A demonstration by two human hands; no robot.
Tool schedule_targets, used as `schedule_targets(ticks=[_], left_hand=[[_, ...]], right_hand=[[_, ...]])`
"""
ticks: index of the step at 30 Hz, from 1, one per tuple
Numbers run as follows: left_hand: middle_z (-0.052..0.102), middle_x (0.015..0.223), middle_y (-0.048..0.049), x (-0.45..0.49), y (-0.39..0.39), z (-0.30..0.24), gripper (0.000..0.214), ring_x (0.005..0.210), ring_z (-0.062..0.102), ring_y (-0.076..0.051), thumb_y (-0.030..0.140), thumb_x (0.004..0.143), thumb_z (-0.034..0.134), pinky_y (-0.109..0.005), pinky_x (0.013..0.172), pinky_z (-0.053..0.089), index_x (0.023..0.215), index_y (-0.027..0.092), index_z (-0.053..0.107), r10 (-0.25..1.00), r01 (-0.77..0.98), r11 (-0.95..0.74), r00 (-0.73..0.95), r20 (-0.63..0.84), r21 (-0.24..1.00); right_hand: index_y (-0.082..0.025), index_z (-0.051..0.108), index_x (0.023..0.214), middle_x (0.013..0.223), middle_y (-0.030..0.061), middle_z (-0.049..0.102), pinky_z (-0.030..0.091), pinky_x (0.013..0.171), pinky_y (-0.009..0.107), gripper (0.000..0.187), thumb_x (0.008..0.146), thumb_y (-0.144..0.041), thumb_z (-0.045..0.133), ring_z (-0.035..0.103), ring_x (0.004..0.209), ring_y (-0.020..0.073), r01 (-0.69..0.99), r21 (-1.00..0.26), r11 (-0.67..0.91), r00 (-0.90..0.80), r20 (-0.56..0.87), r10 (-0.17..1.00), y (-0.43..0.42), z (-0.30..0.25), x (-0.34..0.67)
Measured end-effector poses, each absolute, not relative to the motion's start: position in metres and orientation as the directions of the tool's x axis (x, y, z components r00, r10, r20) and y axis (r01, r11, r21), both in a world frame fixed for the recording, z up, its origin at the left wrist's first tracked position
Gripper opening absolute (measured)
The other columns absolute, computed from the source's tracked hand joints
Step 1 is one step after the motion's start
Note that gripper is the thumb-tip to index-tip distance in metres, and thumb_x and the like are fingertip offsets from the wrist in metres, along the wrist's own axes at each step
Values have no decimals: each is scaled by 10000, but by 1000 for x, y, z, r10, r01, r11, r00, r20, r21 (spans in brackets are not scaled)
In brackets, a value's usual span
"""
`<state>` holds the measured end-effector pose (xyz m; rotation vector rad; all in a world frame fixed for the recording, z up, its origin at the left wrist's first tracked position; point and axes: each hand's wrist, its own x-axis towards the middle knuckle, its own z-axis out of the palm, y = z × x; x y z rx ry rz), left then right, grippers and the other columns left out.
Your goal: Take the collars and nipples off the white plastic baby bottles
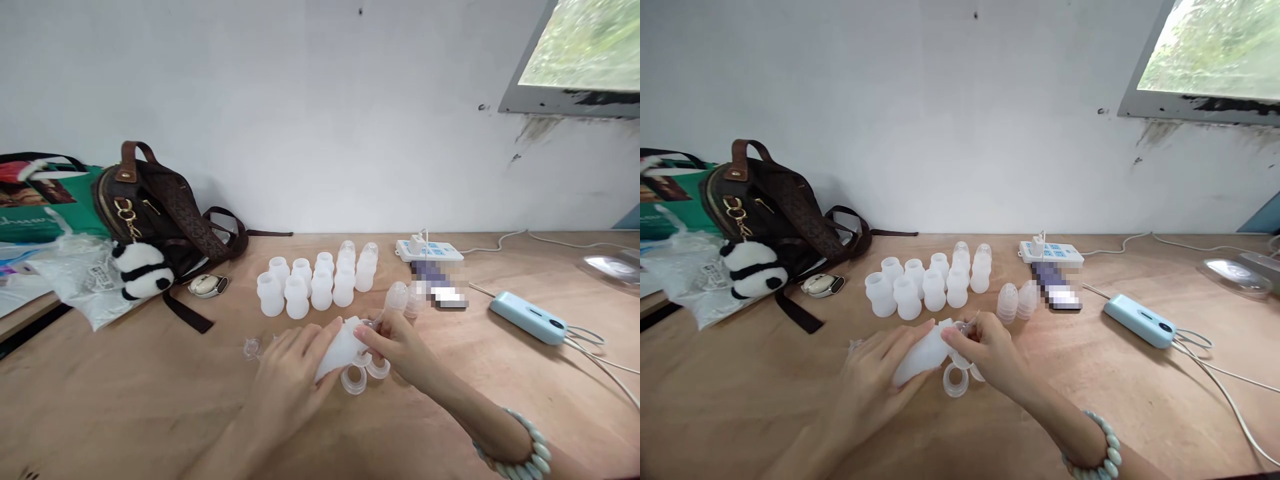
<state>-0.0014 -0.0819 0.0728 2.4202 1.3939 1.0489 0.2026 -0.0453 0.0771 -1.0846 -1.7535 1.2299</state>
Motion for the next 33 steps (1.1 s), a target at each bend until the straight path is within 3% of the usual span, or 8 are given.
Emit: schedule_targets(ticks=[3,6,9,15,21,25,30,33], left_hand=[[764,895,-41,-5,-74,87,369,725,705,-229,428,832,682,-287,596,540,1125,207,634,915,388,-284,382,128,877],[768,925,-26,-7,-71,94,365,781,711,-239,400,778,742,-296,645,542,1076,215,641,926,354,-216,368,77,910],[762,1067,-43,-6,-72,86,420,911,712,-281,305,785,763,-363,770,548,1179,238,636,896,643,-443,298,329,625],[753,960,-113,-4,-74,67,383,781,712,-280,220,939,586,-374,675,548,1318,171,585,541,738,-674,530,653,-40],[737,873,-32,-10,-74,91,426,720,675,-217,430,744,791,-284,619,518,1090,226,649,918,266,-110,397,-5,958],[652,699,-17,-23,-70,96,580,537,563,-141,603,733,731,-221,476,439,1095,168,606,771,-172,386,599,-214,907],[711,870,-36,-16,-69,88,515,736,636,-187,434,729,813,-256,637,472,1122,200,576,919,-16,70,390,-58,997],[728,1049,-40,-6,-72,87,462,960,655,-260,367,738,817,-332,811,485,1130,236,610,934,208,-189,340,110,960]], right_hand=[[-219,628,1024,885,24,658,491,644,285,237,858,-380,676,601,759,166,206,-899,387,-536,227,813,-39,79,217],[-326,445,1385,1345,60,563,515,911,347,640,815,-329,736,570,1166,217,246,-845,475,-627,235,743,-35,87,227],[-295,307,1465,1280,94,597,551,827,355,769,826,-465,702,626,1078,221,251,-901,355,-541,173,823,-33,95,226],[-185,561,746,638,15,629,462,516,271,432,966,-545,466,592,544,139,385,-907,168,-500,-51,865,-36,100,210],[-274,661,1060,1128,37,677,533,816,329,182,887,-300,708,638,1027,206,237,-710,663,-648,393,652,-36,110,232],[-325,647,1112,1151,26,647,523,886,345,280,867,-215,729,617,1075,207,168,-689,705,-520,546,657,-36,121,256],[-329,510,1363,985,9,681,574,722,296,657,781,-247,803,661,812,168,235,-883,407,-662,162,732,-48,121,250],[-272,669,1166,987,24,684,573,655,275,475,724,-305,839,649,752,157,227,-913,339,-682,99,724,-57,115,234]])
